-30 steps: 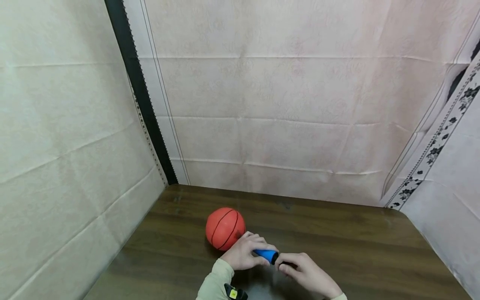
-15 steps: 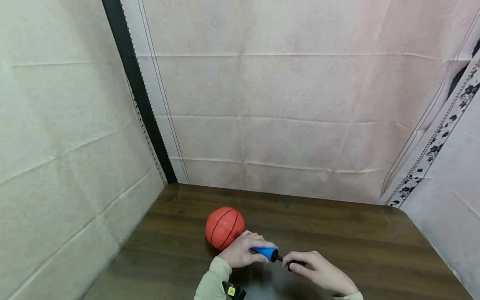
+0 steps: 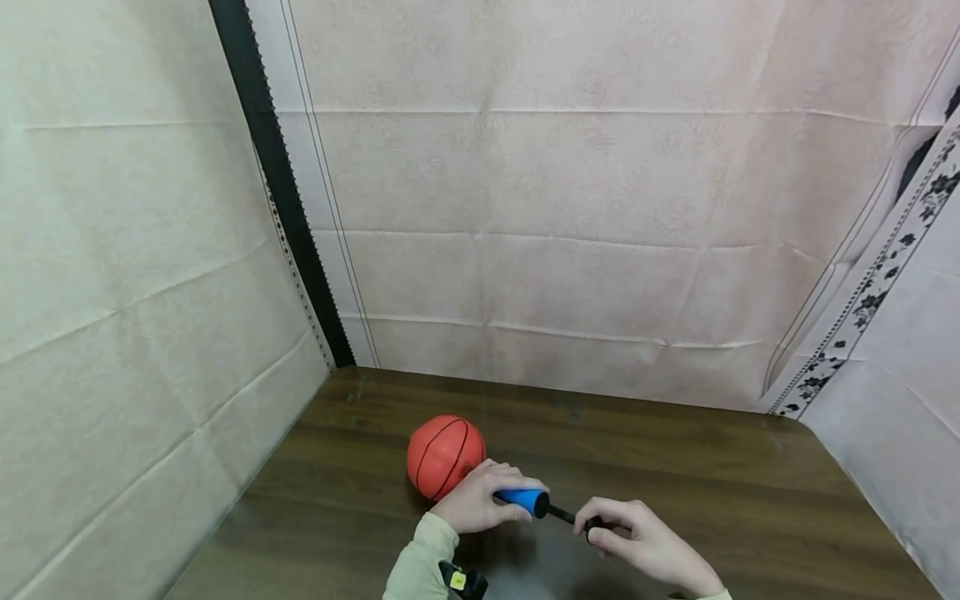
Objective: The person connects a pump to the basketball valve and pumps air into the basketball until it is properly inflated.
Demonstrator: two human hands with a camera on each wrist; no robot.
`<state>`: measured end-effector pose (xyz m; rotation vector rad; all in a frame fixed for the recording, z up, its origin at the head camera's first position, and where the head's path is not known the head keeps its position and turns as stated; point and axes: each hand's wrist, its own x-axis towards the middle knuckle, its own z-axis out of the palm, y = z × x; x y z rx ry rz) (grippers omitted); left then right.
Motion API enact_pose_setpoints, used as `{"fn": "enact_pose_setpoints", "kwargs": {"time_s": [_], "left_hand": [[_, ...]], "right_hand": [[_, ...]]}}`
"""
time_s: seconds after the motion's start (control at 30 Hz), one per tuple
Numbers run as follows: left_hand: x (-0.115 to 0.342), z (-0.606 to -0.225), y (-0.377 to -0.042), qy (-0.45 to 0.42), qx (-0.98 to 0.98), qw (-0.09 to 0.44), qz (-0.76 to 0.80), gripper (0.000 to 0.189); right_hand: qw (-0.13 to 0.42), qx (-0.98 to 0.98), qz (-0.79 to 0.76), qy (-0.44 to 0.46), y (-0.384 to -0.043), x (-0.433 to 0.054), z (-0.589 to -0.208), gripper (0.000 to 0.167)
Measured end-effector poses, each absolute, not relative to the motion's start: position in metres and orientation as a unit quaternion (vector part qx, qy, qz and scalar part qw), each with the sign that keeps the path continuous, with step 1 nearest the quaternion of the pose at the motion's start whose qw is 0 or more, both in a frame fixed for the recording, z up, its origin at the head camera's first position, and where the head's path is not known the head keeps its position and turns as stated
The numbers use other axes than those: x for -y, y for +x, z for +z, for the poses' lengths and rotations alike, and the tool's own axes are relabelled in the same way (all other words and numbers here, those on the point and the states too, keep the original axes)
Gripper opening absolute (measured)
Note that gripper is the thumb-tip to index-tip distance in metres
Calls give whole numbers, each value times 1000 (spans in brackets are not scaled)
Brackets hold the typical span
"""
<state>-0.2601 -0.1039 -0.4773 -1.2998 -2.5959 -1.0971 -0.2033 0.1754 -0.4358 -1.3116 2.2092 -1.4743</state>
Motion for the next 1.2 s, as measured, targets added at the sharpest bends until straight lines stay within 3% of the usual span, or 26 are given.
{"fn": "enact_pose_setpoints", "kwargs": {"time_s": [0.13, 0.33, 0.6, 0.93, 1.2], "left_hand": [[99, -480, -261, -428, 823, 19, -373, 39], [87, -489, -262, -444, 819, 31, -361, 35], [86, -493, -259, -463, 832, 41, -303, 37], [90, -488, -260, -467, 833, -1, -298, 41], [91, -488, -261, -439, 848, -5, -298, 40]], "right_hand": [[98, -760, -500, -404, -203, -166, -437, 18], [44, -798, -463, -382, -205, -155, -443, 13], [59, -811, -412, -412, -208, -157, -451, 15], [110, -782, -390, -473, -210, -176, -447, 16], [86, -754, -394, -518, -209, -200, -443, 31]]}}
